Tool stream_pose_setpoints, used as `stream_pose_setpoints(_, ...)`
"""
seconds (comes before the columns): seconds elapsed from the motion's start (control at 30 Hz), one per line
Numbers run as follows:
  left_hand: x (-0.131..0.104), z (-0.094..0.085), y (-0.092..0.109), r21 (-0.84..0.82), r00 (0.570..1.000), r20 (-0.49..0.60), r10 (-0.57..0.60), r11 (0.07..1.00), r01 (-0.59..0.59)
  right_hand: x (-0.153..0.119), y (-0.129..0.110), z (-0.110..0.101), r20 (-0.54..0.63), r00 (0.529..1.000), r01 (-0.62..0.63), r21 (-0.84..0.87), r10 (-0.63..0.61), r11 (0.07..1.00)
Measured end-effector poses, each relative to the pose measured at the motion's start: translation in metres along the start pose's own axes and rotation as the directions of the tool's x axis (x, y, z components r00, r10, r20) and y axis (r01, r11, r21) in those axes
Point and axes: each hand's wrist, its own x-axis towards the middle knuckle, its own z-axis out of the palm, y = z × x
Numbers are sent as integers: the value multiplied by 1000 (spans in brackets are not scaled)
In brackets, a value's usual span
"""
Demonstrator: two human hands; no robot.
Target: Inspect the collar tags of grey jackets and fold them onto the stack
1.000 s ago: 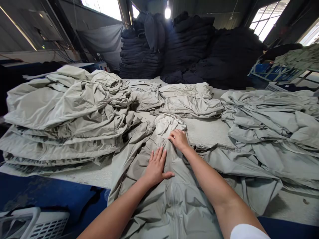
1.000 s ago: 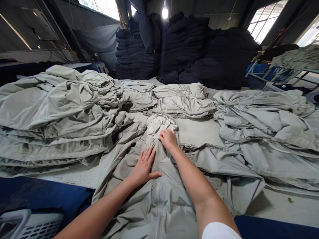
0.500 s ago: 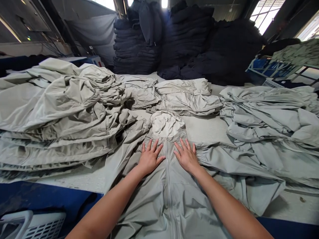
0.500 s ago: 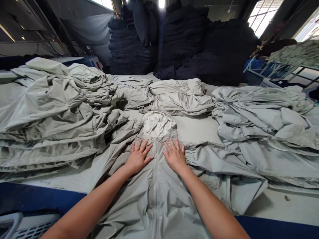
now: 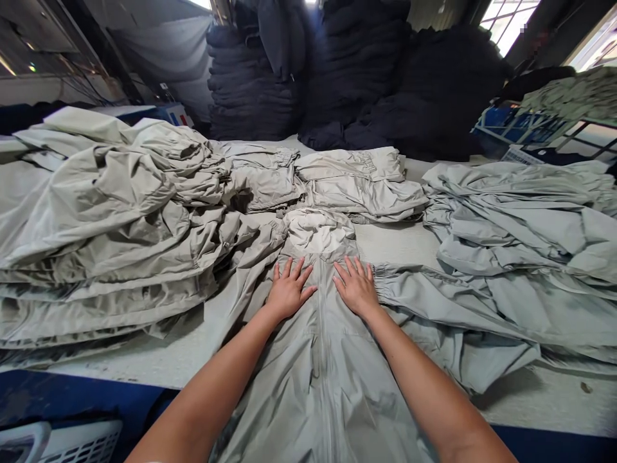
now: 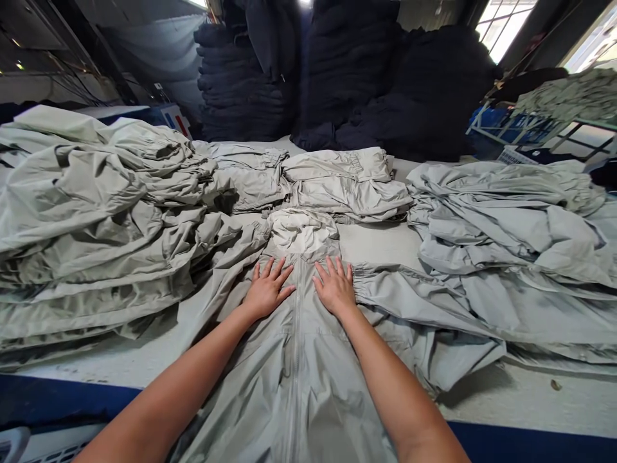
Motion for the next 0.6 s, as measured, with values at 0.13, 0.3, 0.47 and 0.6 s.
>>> stream_pose_setpoints(0.13, 8, 3, -4, -10, 1000, -14, 7, 1000, -8, 10, 5, -2, 8, 1000, 4, -4, -4, 1000)
stream_pose_setpoints(0.3, 28, 2, -9, -7, 1000, 9, 14, 1000, -14, 26, 13, -2, 16, 1000, 5, -20, -5, 1000)
stream_pose_setpoints(0.47, 39, -3, -4, -21, 997, 79, -4, 1000, 6, 36, 14, -5, 48, 998, -27, -37, 29, 999)
stream_pose_setpoints(0.6, 32, -20, -1, 8, 997, 78, -10, 1000, 9, 37, 3, -18, 160, 982, -94, -54, 102, 994)
